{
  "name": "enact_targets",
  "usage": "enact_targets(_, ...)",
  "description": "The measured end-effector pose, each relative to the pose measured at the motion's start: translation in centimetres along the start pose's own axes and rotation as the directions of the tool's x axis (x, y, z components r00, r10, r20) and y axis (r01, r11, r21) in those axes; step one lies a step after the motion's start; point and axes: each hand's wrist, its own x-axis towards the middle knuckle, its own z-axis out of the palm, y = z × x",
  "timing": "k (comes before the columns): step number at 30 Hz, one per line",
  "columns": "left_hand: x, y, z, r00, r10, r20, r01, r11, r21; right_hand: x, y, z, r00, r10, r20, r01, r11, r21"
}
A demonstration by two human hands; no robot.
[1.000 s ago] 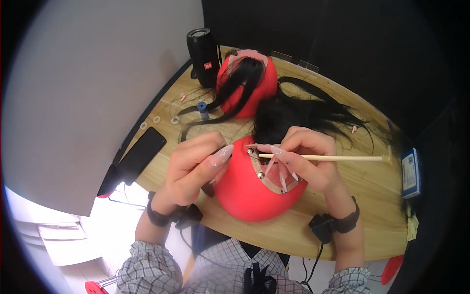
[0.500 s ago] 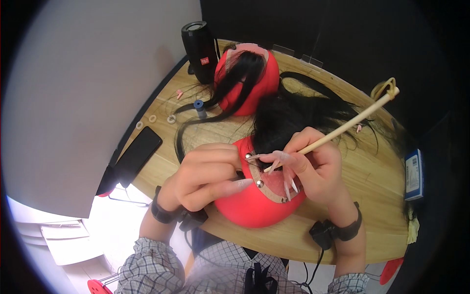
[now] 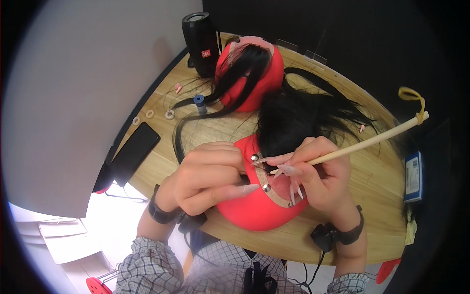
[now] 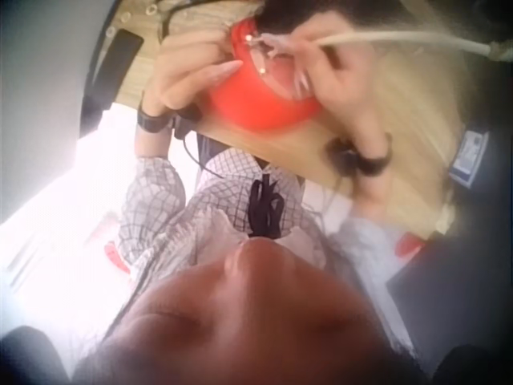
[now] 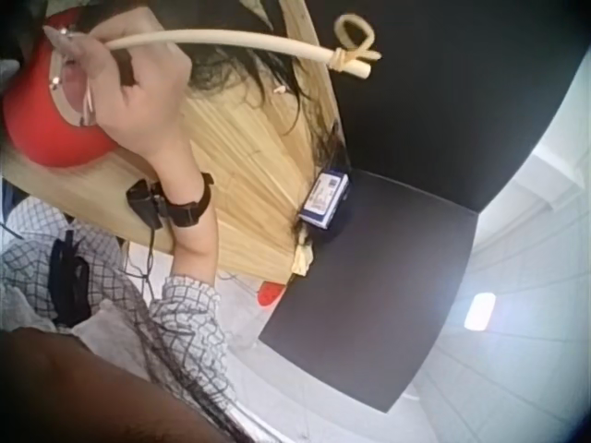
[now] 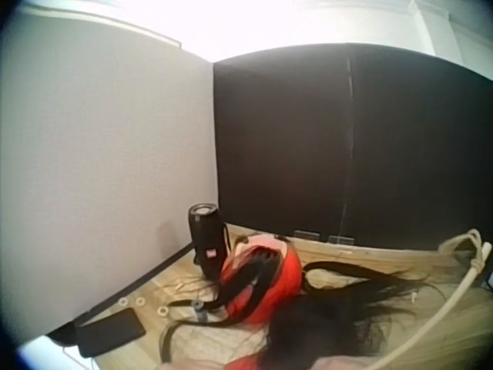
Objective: Weaving individual hair strands into a wig base using a specialized hook tool.
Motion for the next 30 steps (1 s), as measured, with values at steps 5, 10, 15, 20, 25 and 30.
enact_targets(5,-0.03,-0.05,0.13,1.000,0.009,-0.018,-0.008,1.000,0.016,0.05,-0.03,-0.03,1.000,-0.004,0.003,0.004,1.000,-0.021)
enact_targets(10,-0.12,-0.06,0.06,1.000,0.006,-0.006,-0.005,1.000,0.021,0.03,-0.01,-0.01,1.000,-0.012,-0.002,0.012,1.000,-0.018)
enact_targets(15,-0.13,-0.02,0.15,1.000,0.001,-0.013,-0.001,1.000,0.027,0.09,0.07,-0.31,0.995,-0.070,0.067,0.074,0.995,-0.060)
enact_targets(20,-0.15,-0.04,0.15,1.000,0.004,-0.023,-0.003,1.000,0.024,0.27,0.27,0.08,0.977,-0.181,0.109,0.189,0.980,-0.065)
enact_targets(25,-0.03,0.17,-0.09,1.000,-0.010,0.005,0.010,1.000,0.023,0.15,0.31,0.47,0.985,-0.171,-0.003,0.171,0.985,-0.022)
enact_targets(30,0.10,0.09,-0.03,1.000,-0.004,0.003,0.004,1.000,0.008,0.19,0.29,0.55,0.976,-0.218,-0.005,0.217,0.974,-0.061)
